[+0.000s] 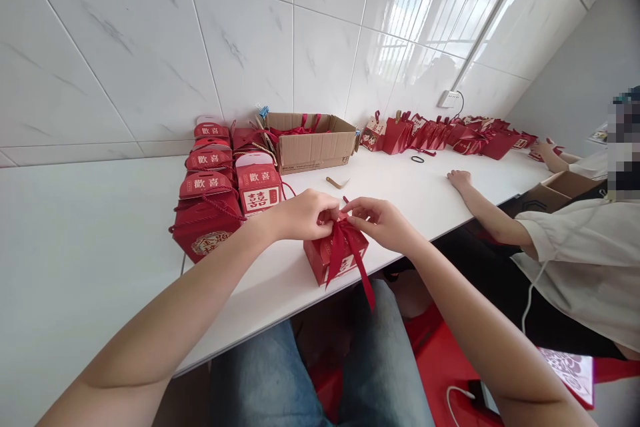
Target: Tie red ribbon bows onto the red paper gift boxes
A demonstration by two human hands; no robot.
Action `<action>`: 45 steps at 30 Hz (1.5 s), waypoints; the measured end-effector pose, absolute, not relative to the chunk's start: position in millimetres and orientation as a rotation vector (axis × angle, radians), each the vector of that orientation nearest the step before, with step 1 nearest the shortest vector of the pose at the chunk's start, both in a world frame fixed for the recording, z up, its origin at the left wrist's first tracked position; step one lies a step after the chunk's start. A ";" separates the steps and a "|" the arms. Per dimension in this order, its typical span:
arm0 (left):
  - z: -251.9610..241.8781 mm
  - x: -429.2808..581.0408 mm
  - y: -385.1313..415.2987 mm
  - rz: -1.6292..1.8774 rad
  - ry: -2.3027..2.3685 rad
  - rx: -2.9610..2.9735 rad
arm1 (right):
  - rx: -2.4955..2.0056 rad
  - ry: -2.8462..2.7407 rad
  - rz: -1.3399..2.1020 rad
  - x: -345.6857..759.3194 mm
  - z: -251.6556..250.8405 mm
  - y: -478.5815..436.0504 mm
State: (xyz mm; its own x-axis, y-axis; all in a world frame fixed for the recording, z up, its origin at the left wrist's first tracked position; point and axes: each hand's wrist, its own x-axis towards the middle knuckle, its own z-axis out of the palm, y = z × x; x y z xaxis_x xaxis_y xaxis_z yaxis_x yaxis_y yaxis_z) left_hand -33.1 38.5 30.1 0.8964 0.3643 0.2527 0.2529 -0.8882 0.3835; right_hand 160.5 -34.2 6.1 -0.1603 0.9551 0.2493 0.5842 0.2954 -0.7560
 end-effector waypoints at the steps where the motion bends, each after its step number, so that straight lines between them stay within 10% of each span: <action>1: 29.8 -33.2 38.7 0.458 0.466 2.720 | -1.360 -1.880 0.604 160.7 6.0 -34.6; 45: 24.7 -40.6 55.1 0.191 0.604 2.648 | -1.393 -2.049 0.686 177.6 -1.2 -31.7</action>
State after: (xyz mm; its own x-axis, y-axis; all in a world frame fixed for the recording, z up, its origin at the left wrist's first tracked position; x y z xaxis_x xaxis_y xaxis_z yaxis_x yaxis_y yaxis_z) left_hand -40.6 55.1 24.7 0.8966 0.4411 0.0402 0.3840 -0.8193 0.4257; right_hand 177.6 -31.7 -1.2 -0.3010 0.9394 0.1642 0.6510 0.3282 -0.6844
